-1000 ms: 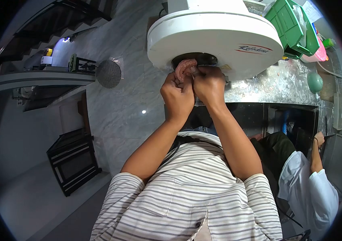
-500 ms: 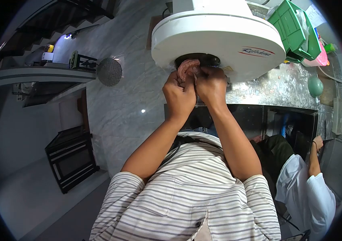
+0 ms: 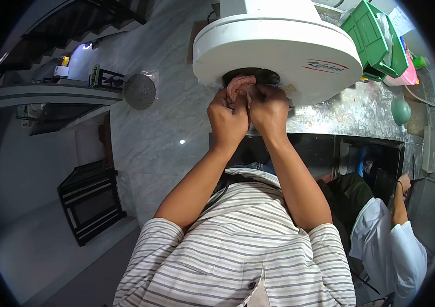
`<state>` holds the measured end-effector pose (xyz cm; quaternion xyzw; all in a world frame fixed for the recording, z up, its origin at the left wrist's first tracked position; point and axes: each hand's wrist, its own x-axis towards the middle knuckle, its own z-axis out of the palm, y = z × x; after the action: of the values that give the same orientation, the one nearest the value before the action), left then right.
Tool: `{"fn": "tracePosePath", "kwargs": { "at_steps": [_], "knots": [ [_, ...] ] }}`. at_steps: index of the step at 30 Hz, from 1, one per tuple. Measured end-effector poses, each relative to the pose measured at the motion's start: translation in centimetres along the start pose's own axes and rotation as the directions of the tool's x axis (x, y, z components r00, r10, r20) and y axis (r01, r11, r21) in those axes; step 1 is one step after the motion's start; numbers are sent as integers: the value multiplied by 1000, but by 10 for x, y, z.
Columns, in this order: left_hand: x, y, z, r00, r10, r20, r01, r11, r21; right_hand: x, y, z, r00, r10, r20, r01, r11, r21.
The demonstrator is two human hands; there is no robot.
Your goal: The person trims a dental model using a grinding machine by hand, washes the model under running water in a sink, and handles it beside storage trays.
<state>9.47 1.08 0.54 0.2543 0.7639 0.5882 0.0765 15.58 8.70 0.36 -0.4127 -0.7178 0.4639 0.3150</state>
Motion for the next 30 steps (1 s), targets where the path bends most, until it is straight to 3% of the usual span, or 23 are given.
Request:
{"fn": "tracePosePath", "kwargs": {
  "at_steps": [10, 13, 15, 19, 21, 23, 24, 26, 30],
  "knots": [
    [4, 1, -1, 1000, 15, 28, -16, 999, 44, -2, 0, -1, 999, 48, -4, -48, 999, 18],
    [3, 0, 1, 1000, 5, 31, -5, 1000, 22, -2, 4, -3, 998, -55, -21, 55, 998, 5],
    [4, -8, 2, 999, -12, 35, 12, 1000, -11, -1, 1, -8, 986, 110, 123, -131, 974, 183],
    [-1, -13, -4, 997, 3, 75, 0, 999, -33, -3, -1, -7, 992, 70, 102, -92, 968, 235],
    [-5, -5, -10, 997, 3, 74, -4, 1000, 15, -4, -9, -8, 978, 189, 85, -205, 945, 254],
    [-6, -1, -13, 981, -127, 144, 144, 983, -116, -5, -13, -6, 982, 176, 66, -185, 963, 196],
    [-5, -3, -13, 981, -129, 143, 146, 983, -114, -6, -14, -4, 985, 164, 46, -168, 977, 134],
    [-3, -7, -11, 995, -36, 91, 36, 999, -3, -7, -8, 3, 994, 111, -4, -110, 990, 87],
    [-2, -13, -10, 998, 20, 62, -25, 996, 85, -7, -7, 6, 996, 16, -84, -13, 999, 42]
  ]
}}
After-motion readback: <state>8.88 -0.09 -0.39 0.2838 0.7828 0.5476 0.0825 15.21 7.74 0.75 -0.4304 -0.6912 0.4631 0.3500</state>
